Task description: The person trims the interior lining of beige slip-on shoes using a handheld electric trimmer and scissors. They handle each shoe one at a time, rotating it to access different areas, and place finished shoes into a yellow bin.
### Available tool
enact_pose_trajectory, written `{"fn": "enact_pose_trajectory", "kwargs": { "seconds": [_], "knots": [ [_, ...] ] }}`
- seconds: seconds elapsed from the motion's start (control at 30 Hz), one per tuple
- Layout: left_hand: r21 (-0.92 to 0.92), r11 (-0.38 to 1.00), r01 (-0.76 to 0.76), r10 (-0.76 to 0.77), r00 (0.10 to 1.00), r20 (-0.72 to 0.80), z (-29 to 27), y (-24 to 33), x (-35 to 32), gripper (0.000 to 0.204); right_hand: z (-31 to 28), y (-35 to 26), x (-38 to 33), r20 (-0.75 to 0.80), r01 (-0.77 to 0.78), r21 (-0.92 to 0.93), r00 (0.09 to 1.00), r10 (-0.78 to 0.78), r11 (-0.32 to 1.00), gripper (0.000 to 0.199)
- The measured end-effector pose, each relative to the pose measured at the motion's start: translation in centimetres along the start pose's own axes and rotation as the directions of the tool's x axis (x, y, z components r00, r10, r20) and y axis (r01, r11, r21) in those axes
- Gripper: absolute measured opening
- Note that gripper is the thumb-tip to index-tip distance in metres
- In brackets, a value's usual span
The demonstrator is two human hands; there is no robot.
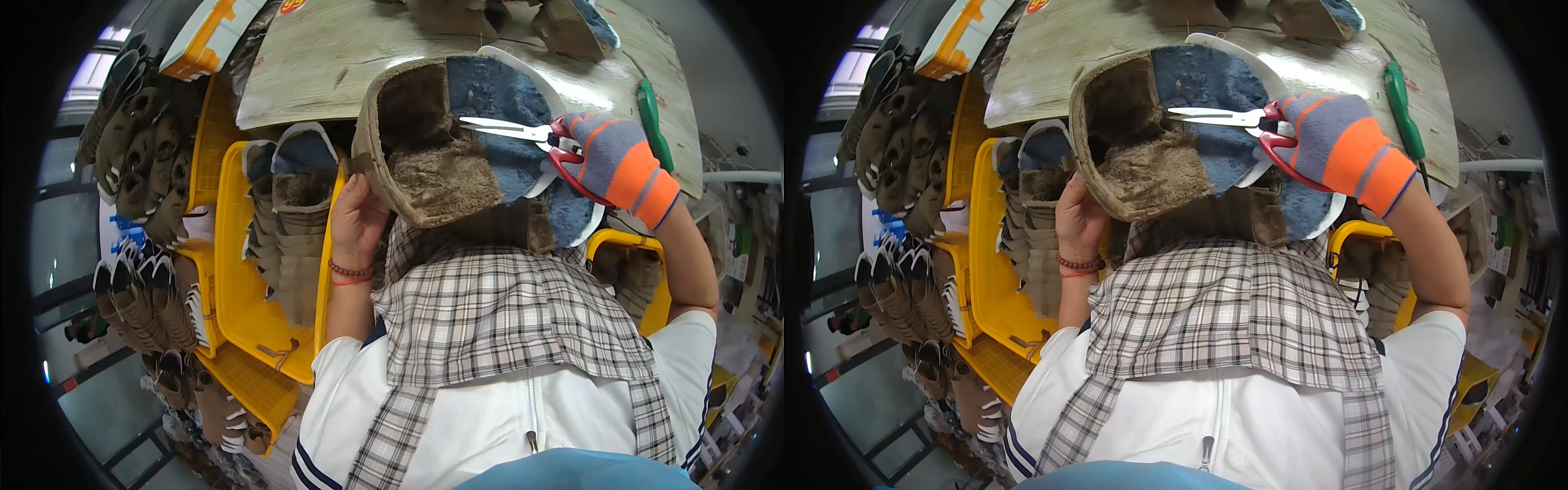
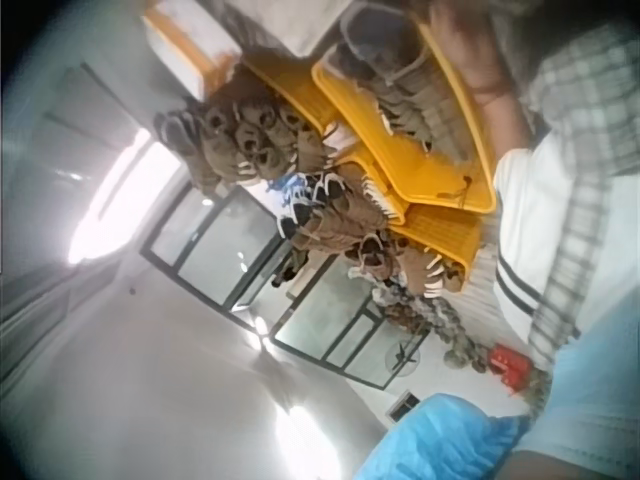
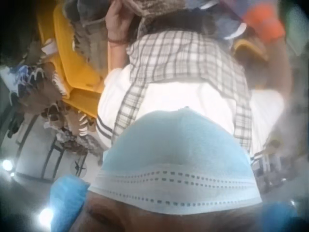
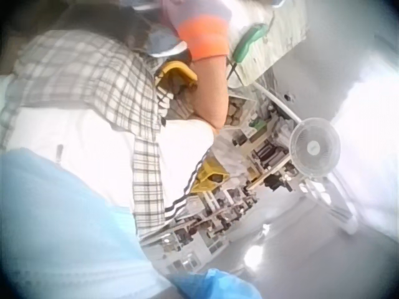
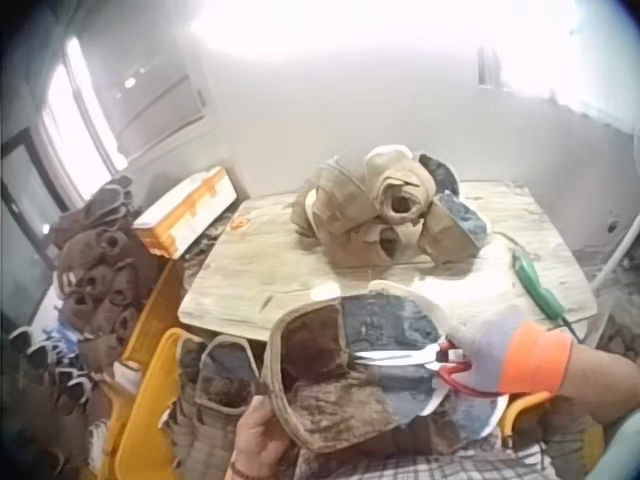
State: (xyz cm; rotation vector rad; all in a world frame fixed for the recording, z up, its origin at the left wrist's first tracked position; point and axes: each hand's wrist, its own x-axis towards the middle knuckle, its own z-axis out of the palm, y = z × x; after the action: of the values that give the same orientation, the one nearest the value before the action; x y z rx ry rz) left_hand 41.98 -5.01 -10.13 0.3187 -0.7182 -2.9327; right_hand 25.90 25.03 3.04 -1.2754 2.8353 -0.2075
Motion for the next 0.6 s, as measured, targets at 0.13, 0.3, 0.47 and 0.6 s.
{"fn": "enact_pose_trajectory", "kwargs": {
  "seconds": [0.13, 0.3, 0.47, 0.6],
  "knots": [
    [0.021, 0.998, 0.055, -0.056, 0.997, 0.055, 0.3, -0.2, 0.4, 0.028, -0.7, 0.8, -0.1, 0.219, -0.044, -0.124, 0.973, 0.071, 0.991, 0.055],
    [0.041, 0.994, 0.104, -0.107, 0.990, 0.093, 1.6, -0.3, 1.1, 0.027, -1.6, 0.2, -0.8, 0.306, -0.119, -0.130, 0.940, 0.154, 0.984, 0.056],
    [0.067, 0.993, 0.095, -0.097, 0.995, 0.032, 2.7, -0.6, 1.4, 0.025, -0.8, 0.9, -2.2, 0.269, -0.084, -0.113, 0.957, 0.111, 0.990, 0.041],
    [0.071, 0.988, 0.134, -0.137, 0.990, 0.041, 1.6, -0.7, 1.5, 0.024, 0.1, 1.3, -2.6, 0.254, -0.063, -0.088, 0.964, 0.084, 0.994, 0.036]
  ]
}}
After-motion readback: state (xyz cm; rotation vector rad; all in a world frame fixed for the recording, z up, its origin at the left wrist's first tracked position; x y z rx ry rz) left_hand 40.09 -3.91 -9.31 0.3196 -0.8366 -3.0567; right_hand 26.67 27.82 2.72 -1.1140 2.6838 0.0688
